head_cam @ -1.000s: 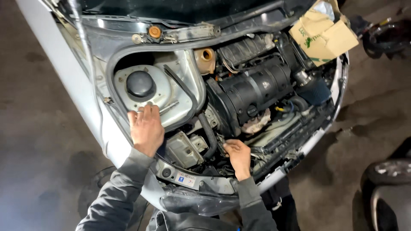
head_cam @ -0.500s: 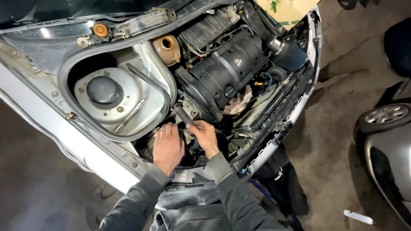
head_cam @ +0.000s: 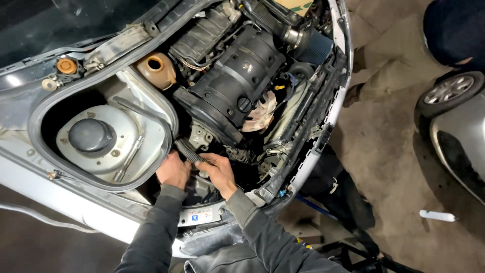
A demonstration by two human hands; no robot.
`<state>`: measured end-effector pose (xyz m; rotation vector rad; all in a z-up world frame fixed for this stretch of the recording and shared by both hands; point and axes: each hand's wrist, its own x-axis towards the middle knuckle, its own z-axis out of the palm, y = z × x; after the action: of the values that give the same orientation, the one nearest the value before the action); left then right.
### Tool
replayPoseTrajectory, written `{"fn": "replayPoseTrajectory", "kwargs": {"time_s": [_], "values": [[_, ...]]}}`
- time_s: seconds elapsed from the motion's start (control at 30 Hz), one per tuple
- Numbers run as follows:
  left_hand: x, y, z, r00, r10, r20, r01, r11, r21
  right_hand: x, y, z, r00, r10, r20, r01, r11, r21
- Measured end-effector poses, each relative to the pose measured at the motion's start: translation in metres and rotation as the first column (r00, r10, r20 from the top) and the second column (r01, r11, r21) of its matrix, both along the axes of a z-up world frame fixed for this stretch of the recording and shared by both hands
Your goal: The person uses a ratchet and socket to loosen and remove bolts from a metal bracket in the engine bay. After removing the bolts, the person detaches the bracket and sets it aside. A second person is visible working nearby.
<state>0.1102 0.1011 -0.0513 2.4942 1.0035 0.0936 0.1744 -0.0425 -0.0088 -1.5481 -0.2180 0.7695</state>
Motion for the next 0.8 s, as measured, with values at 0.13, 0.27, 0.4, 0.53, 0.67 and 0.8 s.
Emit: {"fn": "replayPoseTrajectory", "kwargs": {"time_s": [0.13, 0.27, 0.4, 0.53, 0.67, 0.8], "values": [[-0.004, 0.003, -0.020, 0.997, 0.049, 0.057, -0.050, 0.999, 0.020, 0.007, 0.005, -0.007, 0.993, -0.118, 0.000, 0.118, 0.991, -0.058], [0.000, 0.000, -0.017, 0.992, 0.101, 0.081, -0.102, 0.995, 0.008, 0.038, 0.007, -0.044, 0.975, -0.154, -0.159, 0.141, 0.986, -0.089], [-0.003, -0.004, 0.003, 0.982, 0.134, 0.134, -0.125, 0.989, -0.079, 0.047, 0.015, -0.014, 0.948, -0.105, -0.300, 0.083, 0.993, -0.085], [-0.012, -0.002, -0.010, 0.956, 0.086, 0.281, -0.057, 0.992, -0.111, 0.036, 0.013, -0.006, 0.993, -0.093, -0.066, 0.088, 0.993, -0.081], [-0.012, -0.005, 0.009, 0.969, 0.075, 0.235, -0.036, 0.985, -0.168, 0.041, 0.004, -0.014, 0.987, -0.137, -0.084, 0.134, 0.990, -0.032], [-0.002, -0.006, 0.045, 0.996, 0.069, -0.051, -0.080, 0.968, -0.237, 0.046, -0.011, -0.018, 0.978, -0.210, -0.010, 0.210, 0.978, -0.003]]}}
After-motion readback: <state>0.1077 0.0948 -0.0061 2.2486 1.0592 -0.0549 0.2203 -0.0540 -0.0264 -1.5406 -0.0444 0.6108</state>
